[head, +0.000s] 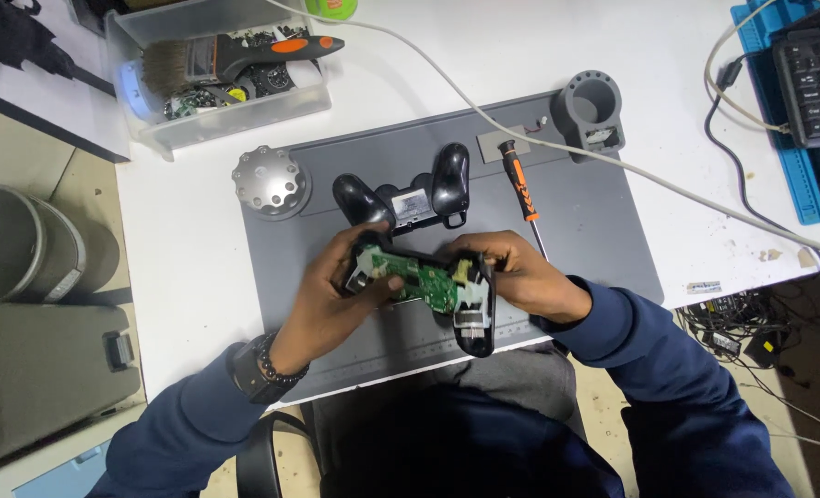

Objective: Disassembling and reassembling a game controller to repair internal components

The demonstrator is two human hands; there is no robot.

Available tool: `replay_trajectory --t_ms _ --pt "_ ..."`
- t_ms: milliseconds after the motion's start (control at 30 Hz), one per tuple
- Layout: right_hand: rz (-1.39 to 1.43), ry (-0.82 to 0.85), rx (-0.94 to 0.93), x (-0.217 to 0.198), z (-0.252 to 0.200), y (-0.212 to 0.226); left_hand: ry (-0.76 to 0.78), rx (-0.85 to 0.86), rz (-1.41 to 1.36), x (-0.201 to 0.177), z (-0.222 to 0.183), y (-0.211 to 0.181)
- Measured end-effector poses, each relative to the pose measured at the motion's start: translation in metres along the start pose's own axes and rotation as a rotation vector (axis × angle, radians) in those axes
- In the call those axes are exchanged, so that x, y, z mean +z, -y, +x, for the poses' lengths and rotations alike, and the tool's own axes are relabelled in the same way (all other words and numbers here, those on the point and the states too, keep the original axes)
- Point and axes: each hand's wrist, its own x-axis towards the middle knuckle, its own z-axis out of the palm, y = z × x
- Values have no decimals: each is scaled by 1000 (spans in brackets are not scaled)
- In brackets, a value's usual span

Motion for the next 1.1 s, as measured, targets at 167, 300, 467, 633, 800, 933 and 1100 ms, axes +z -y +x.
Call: replay_trajectory --t_ms 167,300,467,633,800,933,1100 --pt "49 -24 -17 -10 -5 -25 1 -76 -10 -2 3 5" --pt "29 -44 -29 3 -1 -2 8 -104 -79 -2 3 -4" --pt "12 -55 -22 10 -2 0 17 -105 -67 -3 5 -9" --pt "25 -63 -8 11 -3 -2 49 -88 -85 -5 8 -11" --pt "-1 -50 -14 12 -2 2 80 -89 -154 -7 9 -3" --pt "-6 -38 -17 12 2 7 59 -48 -123 -4 7 -8" --pt "-98 -8 -7 1 -2 -5 -1 -92 -58 -1 -2 -16"
